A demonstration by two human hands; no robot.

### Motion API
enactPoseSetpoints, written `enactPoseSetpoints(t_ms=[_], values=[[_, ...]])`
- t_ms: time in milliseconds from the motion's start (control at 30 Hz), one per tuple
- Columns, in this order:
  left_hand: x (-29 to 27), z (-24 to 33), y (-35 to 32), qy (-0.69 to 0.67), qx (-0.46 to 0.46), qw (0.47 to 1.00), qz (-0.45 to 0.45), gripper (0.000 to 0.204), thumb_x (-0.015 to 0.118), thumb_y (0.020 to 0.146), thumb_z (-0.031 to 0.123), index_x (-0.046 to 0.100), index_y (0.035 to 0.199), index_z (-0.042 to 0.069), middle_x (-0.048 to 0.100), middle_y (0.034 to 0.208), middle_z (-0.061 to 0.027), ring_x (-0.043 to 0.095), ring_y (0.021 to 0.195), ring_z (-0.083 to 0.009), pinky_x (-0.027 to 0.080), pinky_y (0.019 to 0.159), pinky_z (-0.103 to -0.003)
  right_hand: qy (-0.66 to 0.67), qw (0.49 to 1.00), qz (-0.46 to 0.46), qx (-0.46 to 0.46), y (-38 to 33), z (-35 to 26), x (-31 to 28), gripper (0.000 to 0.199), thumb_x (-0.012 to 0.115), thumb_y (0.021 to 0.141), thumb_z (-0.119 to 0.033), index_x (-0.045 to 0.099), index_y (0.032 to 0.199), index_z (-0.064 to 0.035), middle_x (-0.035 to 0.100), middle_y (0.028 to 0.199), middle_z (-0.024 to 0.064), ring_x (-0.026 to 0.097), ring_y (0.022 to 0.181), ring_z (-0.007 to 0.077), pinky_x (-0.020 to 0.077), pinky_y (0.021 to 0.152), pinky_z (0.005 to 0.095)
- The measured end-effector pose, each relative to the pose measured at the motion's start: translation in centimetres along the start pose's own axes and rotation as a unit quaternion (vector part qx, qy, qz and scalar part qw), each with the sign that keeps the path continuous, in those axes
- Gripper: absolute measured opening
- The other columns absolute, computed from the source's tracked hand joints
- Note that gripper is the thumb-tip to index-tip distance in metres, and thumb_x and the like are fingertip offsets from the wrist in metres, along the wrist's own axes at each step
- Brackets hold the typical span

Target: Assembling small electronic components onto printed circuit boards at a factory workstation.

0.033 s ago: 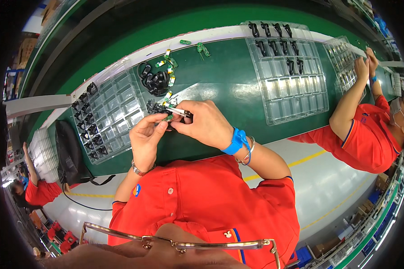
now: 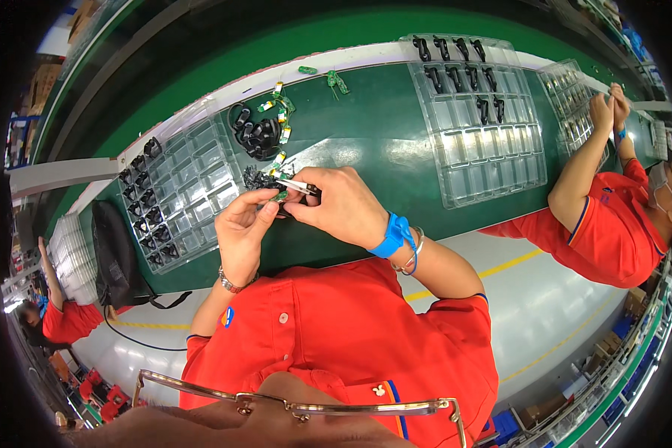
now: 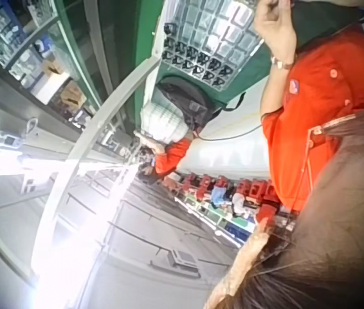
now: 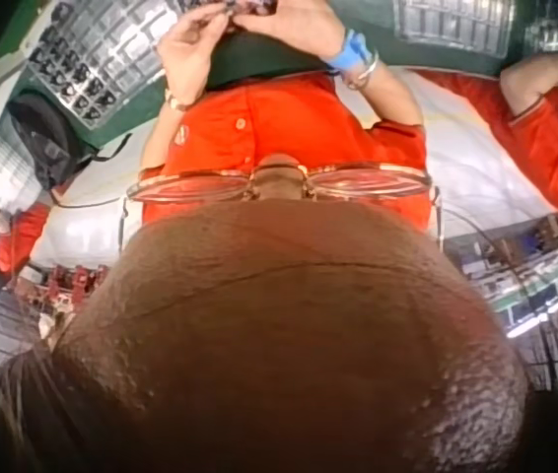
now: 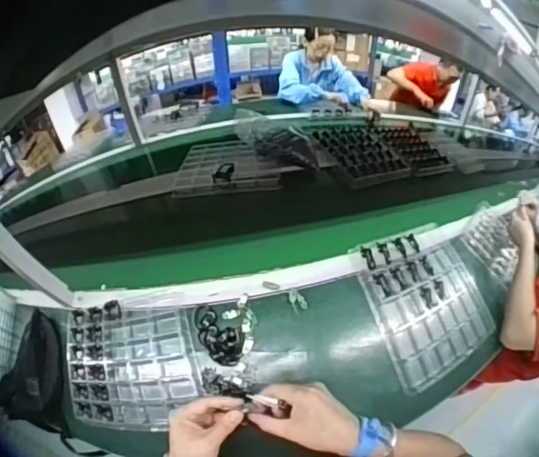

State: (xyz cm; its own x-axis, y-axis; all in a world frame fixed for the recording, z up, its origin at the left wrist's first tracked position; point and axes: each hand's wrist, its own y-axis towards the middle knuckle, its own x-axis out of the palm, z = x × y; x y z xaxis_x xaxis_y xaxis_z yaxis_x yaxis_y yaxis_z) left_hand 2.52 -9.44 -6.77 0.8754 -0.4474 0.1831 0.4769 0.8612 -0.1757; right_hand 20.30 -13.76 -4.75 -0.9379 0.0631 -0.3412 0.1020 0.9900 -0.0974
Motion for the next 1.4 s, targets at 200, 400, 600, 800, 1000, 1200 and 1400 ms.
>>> enactPoseSetpoints(t_ms=[200, 400, 600, 800, 1000, 1200, 1400], values=[[0.0, 0.0, 0.1, 0.002, 0.001, 1.000, -0.001, 0.019, 0.062, 0.088, -0.002, 0.063, 0.106, -0.007, 0.065, 0.099, -0.0098, 0.063, 0.087, -0.0126, 0.053, 0.077, -0.024, 0.023, 0.999, 0.000, 0.027, 0.0, 0.1, -0.1, 0.021, 0.077, 0.074, -0.018, 0.066, 0.080, -0.0010, 0.057, 0.059, 0.0032, 0.051, 0.053, 0.0086, 0.0432, 0.051, 0.0245], [0.0, 0.1, 0.2, 0.002, -0.002, 1.000, -0.002, 0.019, 0.062, 0.088, -0.002, 0.063, 0.106, -0.007, 0.065, 0.098, -0.0099, 0.062, 0.085, -0.0119, 0.052, 0.076, -0.023, 0.035, 0.999, -0.007, 0.031, 0.2, 0.3, -0.3, 0.022, 0.077, 0.074, -0.018, 0.068, 0.082, -0.0005, 0.060, 0.061, 0.0041, 0.054, 0.055, 0.0078, 0.0441, 0.052, 0.0241], [-0.2, 0.0, 0.1, 0.005, 0.002, 1.000, 0.006, 0.019, 0.063, 0.087, -0.002, 0.063, 0.106, -0.006, 0.064, 0.098, -0.0096, 0.062, 0.084, -0.0112, 0.052, 0.075, -0.023, 0.036, 0.998, -0.024, 0.052, 0.2, 0.1, -0.4, 0.020, 0.072, 0.074, -0.017, 0.069, 0.084, -0.0001, 0.064, 0.065, 0.0105, 0.060, 0.056, 0.0163, 0.0486, 0.057, 0.0291], [-0.1, -0.3, 0.3, 0.000, -0.009, 1.000, 0.019, 0.019, 0.063, 0.087, -0.003, 0.063, 0.106, -0.006, 0.063, 0.098, -0.0089, 0.061, 0.087, -0.0111, 0.054, 0.076, -0.023, 0.009, 1.000, 0.008, 0.007, 0.0, 0.7, 0.7, 0.017, 0.071, 0.074, -0.015, 0.069, 0.082, -0.0005, 0.063, 0.065, 0.0100, 0.059, 0.055, 0.0174, 0.0470, 0.054, 0.0285], [-0.2, -0.6, 0.4, -0.016, -0.013, 1.000, 0.023, 0.019, 0.062, 0.087, -0.003, 0.063, 0.105, -0.005, 0.063, 0.098, -0.0090, 0.059, 0.089, -0.0114, 0.055, 0.076, -0.025, 0.045, 0.990, 0.080, -0.105, -0.3, 1.9, 2.0, 0.011, 0.069, 0.076, -0.008, 0.068, 0.083, -0.0003, 0.066, 0.075, 0.0108, 0.060, 0.057, 0.0188, 0.0485, 0.054, 0.0281], [0.2, -0.8, 0.5, -0.012, -0.001, 0.999, 0.032, 0.018, 0.061, 0.089, 0.000, 0.063, 0.106, -0.005, 0.065, 0.094, -0.0089, 0.062, 0.087, -0.0134, 0.054, 0.076, -0.028, 0.033, 0.994, 0.047, -0.088, 0.0, 2.0, 1.3, 0.010, 0.071, 0.075, -0.004, 0.070, 0.084, -0.0004, 0.069, 0.079, 0.0083, 0.065, 0.065, 0.0140, 0.0498, 0.057, 0.0246], [0.2, -0.8, 0.5, -0.012, -0.017, 0.999, 0.031, 0.018, 0.061, 0.089, 0.000, 0.063, 0.106, -0.005, 0.065, 0.095, -0.0093, 0.062, 0.087, -0.0136, 0.055, 0.077, -0.029, 0.023, 0.997, 0.030, -0.061, 0.3, 2.0, 0.9, 0.011, 0.071, 0.075, -0.008, 0.070, 0.084, -0.0003, 0.068, 0.076, 0.0089, 0.064, 0.063, 0.0140, 0.0495, 0.057, 0.0252]])
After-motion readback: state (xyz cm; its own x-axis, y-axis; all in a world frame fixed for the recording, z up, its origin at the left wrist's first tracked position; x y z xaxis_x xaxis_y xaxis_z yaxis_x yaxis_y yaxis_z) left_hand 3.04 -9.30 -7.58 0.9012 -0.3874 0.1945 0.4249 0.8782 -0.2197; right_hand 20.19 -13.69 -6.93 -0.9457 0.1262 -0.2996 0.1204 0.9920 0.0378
